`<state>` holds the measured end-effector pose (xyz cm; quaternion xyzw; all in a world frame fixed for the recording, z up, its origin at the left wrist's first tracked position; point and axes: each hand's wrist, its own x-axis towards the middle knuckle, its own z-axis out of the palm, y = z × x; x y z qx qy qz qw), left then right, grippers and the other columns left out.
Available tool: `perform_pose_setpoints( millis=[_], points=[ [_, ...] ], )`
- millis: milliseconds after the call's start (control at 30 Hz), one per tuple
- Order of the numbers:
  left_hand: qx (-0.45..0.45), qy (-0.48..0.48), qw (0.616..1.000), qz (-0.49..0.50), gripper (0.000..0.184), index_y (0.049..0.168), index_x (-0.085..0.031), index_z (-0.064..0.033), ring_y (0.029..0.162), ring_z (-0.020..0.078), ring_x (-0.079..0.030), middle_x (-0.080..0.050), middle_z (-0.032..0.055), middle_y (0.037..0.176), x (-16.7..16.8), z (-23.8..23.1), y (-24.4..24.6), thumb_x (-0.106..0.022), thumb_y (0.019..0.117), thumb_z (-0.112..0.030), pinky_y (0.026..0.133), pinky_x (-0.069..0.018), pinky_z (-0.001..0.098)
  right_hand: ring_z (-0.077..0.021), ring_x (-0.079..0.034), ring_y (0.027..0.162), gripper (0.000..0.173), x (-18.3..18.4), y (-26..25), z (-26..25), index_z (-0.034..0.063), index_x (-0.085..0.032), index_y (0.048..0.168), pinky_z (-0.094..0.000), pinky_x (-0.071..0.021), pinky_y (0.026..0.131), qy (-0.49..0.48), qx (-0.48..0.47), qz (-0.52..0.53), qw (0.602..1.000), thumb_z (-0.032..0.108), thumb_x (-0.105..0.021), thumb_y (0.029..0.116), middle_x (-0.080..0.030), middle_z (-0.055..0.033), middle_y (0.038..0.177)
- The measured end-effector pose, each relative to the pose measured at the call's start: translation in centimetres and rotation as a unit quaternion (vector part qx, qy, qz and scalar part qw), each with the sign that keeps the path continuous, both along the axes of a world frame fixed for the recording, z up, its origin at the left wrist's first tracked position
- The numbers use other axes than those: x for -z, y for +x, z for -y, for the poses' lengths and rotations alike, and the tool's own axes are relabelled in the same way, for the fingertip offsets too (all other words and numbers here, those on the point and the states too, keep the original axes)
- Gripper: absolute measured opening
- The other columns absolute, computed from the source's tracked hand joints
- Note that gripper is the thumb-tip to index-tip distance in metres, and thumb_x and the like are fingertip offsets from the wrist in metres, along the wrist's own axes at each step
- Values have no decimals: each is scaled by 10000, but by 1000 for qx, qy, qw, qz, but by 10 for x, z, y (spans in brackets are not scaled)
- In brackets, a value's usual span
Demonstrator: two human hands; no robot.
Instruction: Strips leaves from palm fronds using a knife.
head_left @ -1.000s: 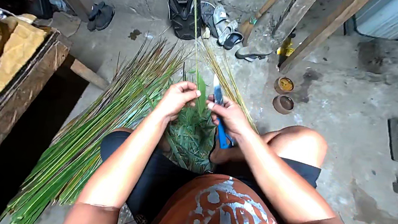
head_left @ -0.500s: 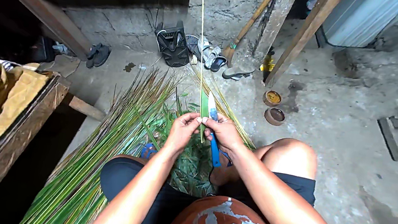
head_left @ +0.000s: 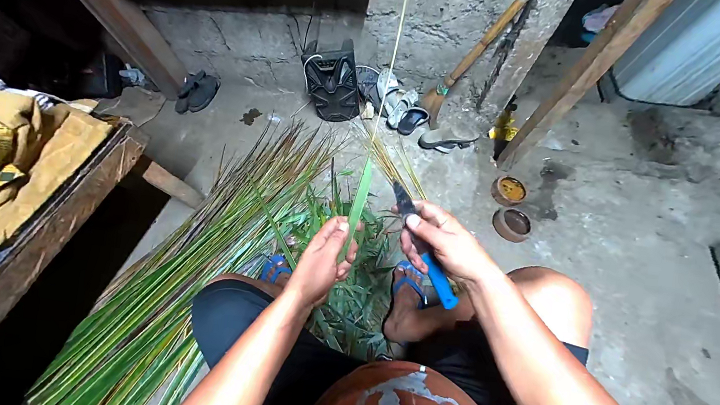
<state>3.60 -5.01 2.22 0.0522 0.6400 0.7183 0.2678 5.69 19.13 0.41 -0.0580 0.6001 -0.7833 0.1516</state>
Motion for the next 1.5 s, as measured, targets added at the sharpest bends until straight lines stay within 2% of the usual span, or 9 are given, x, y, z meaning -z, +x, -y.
perform_pose_setpoints(
  millis=[133, 367, 500, 633, 867, 1033, 1300, 1400, 1500],
  points=[
    [40, 58, 995, 74, 284, 1084, -553, -59, 475, 55, -469, -522, -6, 679, -8, 2, 10, -320, 1127, -215, 441, -433, 182, -97, -576, 498, 330, -9, 11, -1, 79, -534, 1358, -237, -509, 449, -15, -183, 21, 983, 242, -498, 1074, -654, -52, 772],
    [70, 195, 964, 166, 253, 1074, -582, -77, 421, 3, -406, -461, -70, 609, -13, 6, 35, -356, 1107, -184, 401, -384, 137, -42, -529, 444, 224, -11, -4, -3, 77, -598, 1246, -175, -445, 393, -62, -284, 21, 957, 190, -524, 1067, -586, 7, 651],
    [11, 148, 983, 107, 231, 1040, -585, -52, 421, 24, -413, -477, -42, 612, -18, 10, 39, -389, 1100, -160, 397, -387, 156, -38, -531, 448, 232, -17, -12, 4, 68, -615, 1248, -169, -445, 401, -47, -278, 32, 959, 185, -532, 1065, -586, 9, 644],
    [10, 116, 990, 75, 230, 1015, -590, -58, 415, 26, -411, -483, -37, 604, -19, 19, 47, -404, 1101, -161, 394, -384, 163, -56, -535, 440, 146, -24, -22, 6, 94, -609, 1112, -180, -455, 410, -34, -211, 7, 977, 201, -528, 1055, -570, -6, 612],
    [-2, 126, 991, 51, 232, 1001, -600, -57, 421, 30, -431, -499, -30, 593, -17, 31, 48, -409, 1097, -147, 399, -386, 165, -43, -553, 449, 175, -30, -31, 10, 74, -603, 1139, -174, -466, 406, 19, -305, 9, 952, 216, -526, 1072, -589, 17, 628],
    [-4, 115, 993, 38, 236, 995, -605, -48, 420, 33, -431, -505, -24, 597, -15, 35, 46, -417, 1096, -150, 394, -382, 168, -63, -550, 443, 139, -37, -41, 15, 69, -589, 1054, -176, -458, 412, 25, -250, -4, 968, 172, -497, 1067, -587, -20, 614],
    [-54, 98, 994, 9, 234, 997, -621, -30, 416, 46, -450, -531, 2, 600, -4, 47, 53, -429, 1088, -129, 385, -387, 171, -99, -514, 419, 319, -55, -63, 7, 120, -564, 1320, -228, -467, 389, 47, -76, -7, 996, 263, -378, 1104, -624, -79, 704],
    [-73, 92, 993, -9, 237, 991, -630, -21, 420, 54, -468, -558, 15, 615, 0, 48, 48, -438, 1085, -123, 387, -405, 177, -119, -589, 487, 316, -48, -51, 14, 132, -558, 1322, -262, -532, 442, 76, -113, -4, 991, 292, -435, 1079, -671, -71, 804],
    [-63, 101, 993, 12, 241, 1009, -626, -22, 418, 45, -464, -548, 2, 612, -6, 47, 42, -426, 1088, -131, 386, -402, 171, -99, -615, 538, 339, -32, -31, 36, 41, -583, 1353, -240, -538, 482, 45, -165, 5, 985, 186, -549, 1049, -687, -55, 794]
  ],
)
